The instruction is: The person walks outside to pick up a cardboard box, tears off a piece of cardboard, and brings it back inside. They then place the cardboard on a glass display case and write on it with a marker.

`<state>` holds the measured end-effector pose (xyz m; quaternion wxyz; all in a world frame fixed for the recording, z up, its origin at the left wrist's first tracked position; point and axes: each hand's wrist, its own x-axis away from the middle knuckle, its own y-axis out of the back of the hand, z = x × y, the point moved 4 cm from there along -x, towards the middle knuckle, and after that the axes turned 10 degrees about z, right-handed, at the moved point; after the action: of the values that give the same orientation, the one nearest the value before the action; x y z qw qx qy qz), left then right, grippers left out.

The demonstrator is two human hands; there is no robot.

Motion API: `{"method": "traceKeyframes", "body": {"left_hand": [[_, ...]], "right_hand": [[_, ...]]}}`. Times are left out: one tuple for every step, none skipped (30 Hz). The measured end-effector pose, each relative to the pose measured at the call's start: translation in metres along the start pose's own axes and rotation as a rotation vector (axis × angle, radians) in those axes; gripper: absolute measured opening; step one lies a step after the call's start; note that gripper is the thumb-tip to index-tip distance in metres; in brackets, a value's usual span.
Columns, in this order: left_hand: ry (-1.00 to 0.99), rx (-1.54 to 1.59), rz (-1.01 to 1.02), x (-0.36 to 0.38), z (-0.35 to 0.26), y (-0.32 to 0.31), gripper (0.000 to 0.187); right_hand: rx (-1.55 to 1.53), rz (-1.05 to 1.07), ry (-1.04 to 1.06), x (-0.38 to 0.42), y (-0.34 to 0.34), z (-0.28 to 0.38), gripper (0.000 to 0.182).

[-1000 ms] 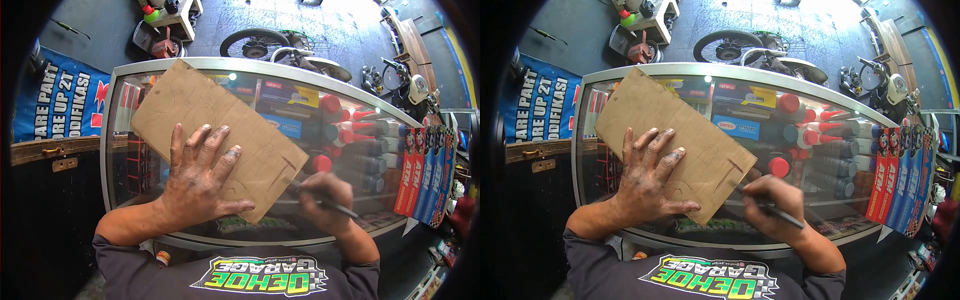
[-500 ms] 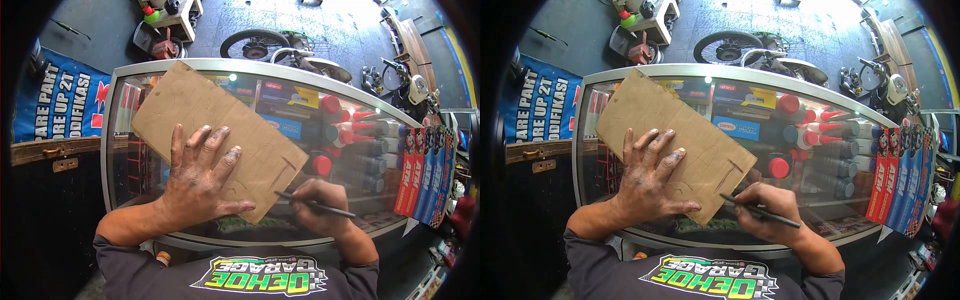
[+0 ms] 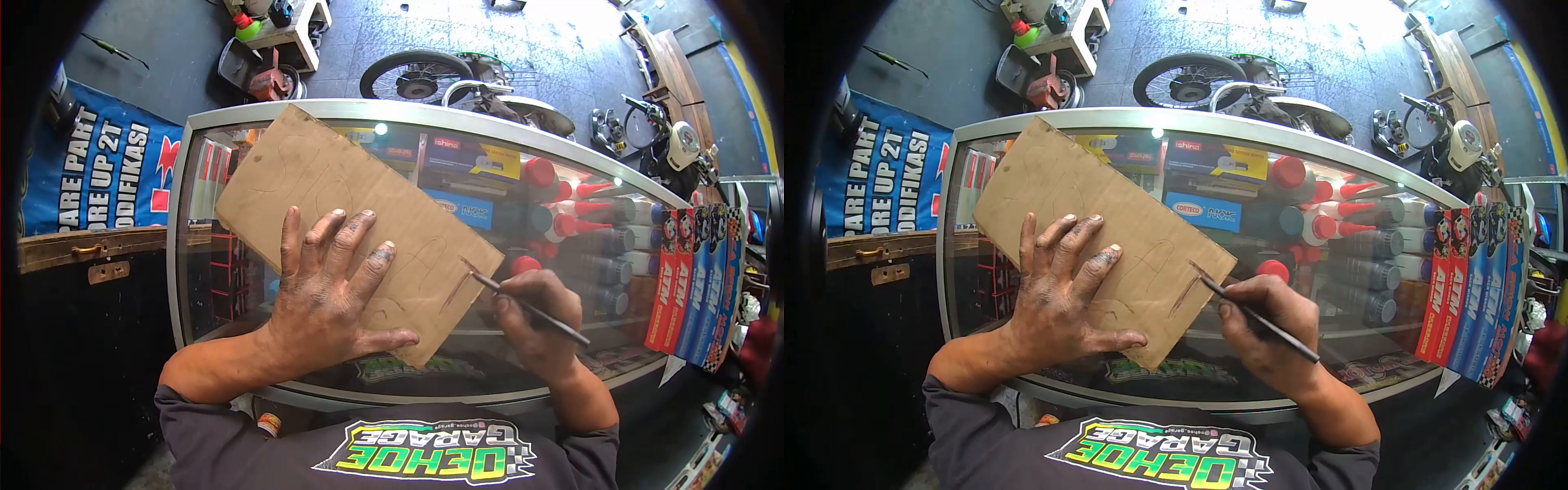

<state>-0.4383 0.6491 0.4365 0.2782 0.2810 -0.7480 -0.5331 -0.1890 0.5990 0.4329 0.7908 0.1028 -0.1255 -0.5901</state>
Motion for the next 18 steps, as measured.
{"method": "traceKeyframes", "body": {"left_hand": [[0.0, 0.003, -0.002, 0.0, 0.0, 0.0, 0.097], [-0.002, 0.003, -0.003, 0.0, -0.001, 0.0, 0.097], [-0.001, 0.004, -0.002, 0.0, -0.001, 0.0, 0.097], [0.0, 0.003, 0.0, 0.0, -0.001, 0.001, 0.097], [0.0, 0.003, 0.0, 0.0, -0.001, 0.0, 0.097], [-0.001, 0.0, 0.0, 0.0, -0.001, -0.001, 0.097], [-0.001, -0.002, 0.0, 0.001, -0.001, -0.001, 0.098], [-0.001, -0.001, -0.001, 0.0, -0.001, -0.001, 0.098], [-0.001, -0.002, 0.0, 0.0, -0.001, -0.001, 0.098], [0.0, -0.004, 0.001, 0.0, -0.001, -0.001, 0.099], [0.001, -0.005, 0.002, 0.0, 0.0, 0.0, 0.099], [-0.001, -0.01, 0.0, 0.0, 0.0, -0.001, 0.098], [-0.004, -0.014, -0.003, 0.0, -0.001, -0.001, 0.098], [-0.003, -0.013, -0.004, 0.0, -0.001, -0.001, 0.098], [-0.004, -0.011, -0.005, 0.0, -0.001, -0.001, 0.098], [-0.004, -0.009, -0.003, 0.001, -0.001, -0.001, 0.098], [-0.002, -0.01, -0.002, 0.001, -0.001, -0.001, 0.098], [0.0, -0.012, 0.0, 0.001, -0.001, 0.0, 0.098]], "right_hand": [[-0.03, -0.086, -0.079, 0.001, 0.003, -0.002, 0.017], [0.143, 0.047, 0.091, -0.003, 0.004, 0.003, 0.017], [0.145, 0.046, 0.091, -0.003, 0.004, 0.003, 0.017], [0.111, 0.003, 0.039, -0.002, 0.003, 0.002, 0.017], [0.075, -0.04, -0.014, -0.001, 0.002, 0.0, 0.016], [-0.035, -0.124, -0.068, 0.001, 0.001, -0.005, 0.015], [-0.034, -0.124, -0.068, 0.001, 0.003, -0.005, 0.015], [0.015, -0.017, 0.007, -0.001, 0.002, -0.001, 0.016], [0.064, 0.091, 0.082, -0.003, 0.0, 0.002, 0.017], [0.03, 0.089, 0.047, -0.002, -0.002, 0.002, 0.017], [0.029, 0.09, 0.048, -0.001, -0.004, 0.001, 0.017], [-0.013, -0.006, -0.013, 0.0, -0.002, -0.004, 0.017], [-0.053, -0.102, -0.075, 0.002, 0.001, -0.007, 0.017], [0.036, -0.072, 0.002, -0.001, 0.002, -0.002, 0.017], [0.037, -0.07, 0.003, -0.001, 0.004, 0.0, 0.017], [0.079, -0.013, 0.008, -0.002, 0.003, 0.001, 0.017], [0.121, 0.044, 0.012, -0.002, 0.002, 0.002, 0.018], [0.12, 0.044, 0.012, -0.002, -0.001, 0.001, 0.018]]}}
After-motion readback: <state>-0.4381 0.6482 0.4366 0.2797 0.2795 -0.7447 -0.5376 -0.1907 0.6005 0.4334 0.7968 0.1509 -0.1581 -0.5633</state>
